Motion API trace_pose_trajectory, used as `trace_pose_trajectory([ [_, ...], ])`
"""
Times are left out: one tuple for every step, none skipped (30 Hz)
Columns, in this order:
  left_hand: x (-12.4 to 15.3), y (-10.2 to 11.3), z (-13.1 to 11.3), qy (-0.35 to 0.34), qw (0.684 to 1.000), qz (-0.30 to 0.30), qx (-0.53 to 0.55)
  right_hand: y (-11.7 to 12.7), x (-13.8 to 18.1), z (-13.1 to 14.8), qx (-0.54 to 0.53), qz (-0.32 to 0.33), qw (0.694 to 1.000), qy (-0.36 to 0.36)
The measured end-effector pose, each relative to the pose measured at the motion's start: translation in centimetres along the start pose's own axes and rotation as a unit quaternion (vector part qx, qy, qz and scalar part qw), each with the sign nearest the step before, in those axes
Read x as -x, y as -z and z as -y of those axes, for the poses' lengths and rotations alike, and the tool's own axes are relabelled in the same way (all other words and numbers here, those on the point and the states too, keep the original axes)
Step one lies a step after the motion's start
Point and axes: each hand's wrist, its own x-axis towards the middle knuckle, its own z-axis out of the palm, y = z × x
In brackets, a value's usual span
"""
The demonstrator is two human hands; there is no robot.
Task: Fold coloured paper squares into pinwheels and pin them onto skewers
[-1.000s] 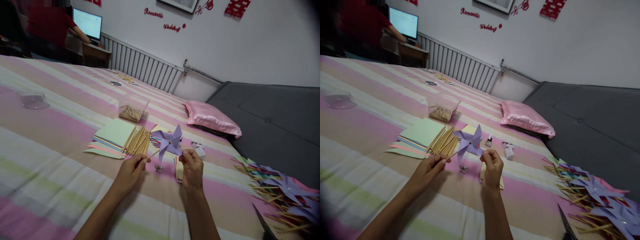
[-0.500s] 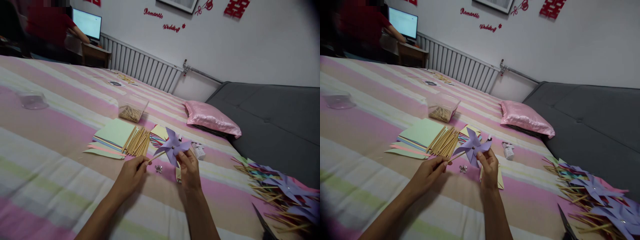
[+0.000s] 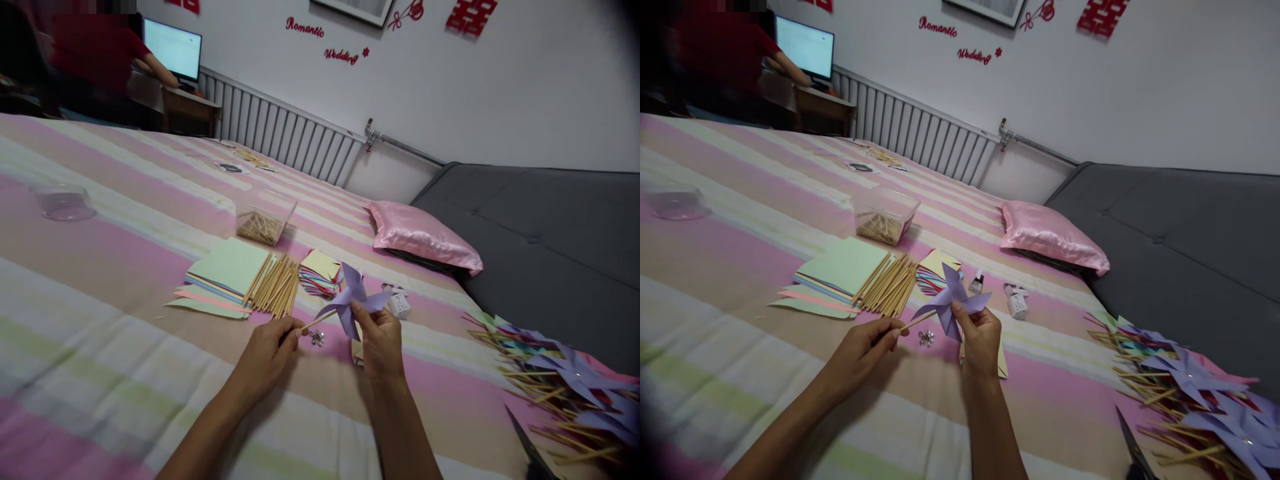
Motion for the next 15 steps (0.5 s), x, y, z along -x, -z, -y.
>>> trace_pose_trajectory([
  [0.0,0.01,0.03,0.0,1.0,0.001,0.001,-0.06,0.0,0.01,0.0,-0.003,1.0,-0.003],
  [0.0,0.03,0.06,0.001,1.0,0.002,0.002,-0.13,0.01,0.03,-0.001,-0.006,1.0,-0.007],
  [0.01,0.04,0.09,0.003,1.0,0.001,0.003,-0.19,0.01,0.04,-0.003,-0.007,1.0,-0.012],
  [0.01,0.05,0.09,0.004,1.0,0.0,0.004,-0.25,0.0,0.05,-0.005,-0.007,1.0,-0.017],
  [0.01,0.07,0.08,0.005,1.0,0.0,0.005,-0.29,-0.01,0.06,-0.007,-0.007,1.0,-0.021],
  [0.02,0.08,0.03,0.006,1.0,0.003,0.006,-0.3,-0.03,0.05,-0.008,-0.006,1.0,-0.023],
  [0.04,0.08,-0.03,0.006,1.0,0.005,0.006,-0.28,-0.06,0.03,-0.008,-0.005,1.0,-0.022],
  [0.07,0.08,-0.11,0.006,1.0,0.009,0.007,-0.24,-0.09,0.01,-0.007,-0.003,1.0,-0.019],
  [0.1,0.07,-0.19,0.007,1.0,0.013,0.008,-0.18,-0.13,-0.03,-0.004,-0.001,1.0,-0.016],
  [0.13,0.06,-0.27,0.008,1.0,0.014,0.01,-0.12,-0.17,-0.07,0.001,0.002,1.0,-0.013],
  [0.17,0.04,-0.32,0.01,1.0,0.014,0.011,-0.05,-0.2,-0.12,0.007,0.006,1.0,-0.01],
  [0.19,0.01,-0.34,0.011,1.0,0.014,0.013,-0.01,-0.22,-0.16,0.013,0.009,1.0,-0.006],
  [0.19,-0.01,-0.33,0.013,1.0,0.014,0.016,0.02,-0.23,-0.19,0.019,0.011,1.0,-0.002],
  [0.18,-0.03,-0.28,0.015,1.0,0.014,0.018,0.02,-0.23,-0.21,0.025,0.012,1.0,0.002],
  [0.15,-0.05,-0.19,0.017,1.0,0.014,0.021,0.0,-0.22,-0.21,0.03,0.013,0.999,0.007],
])
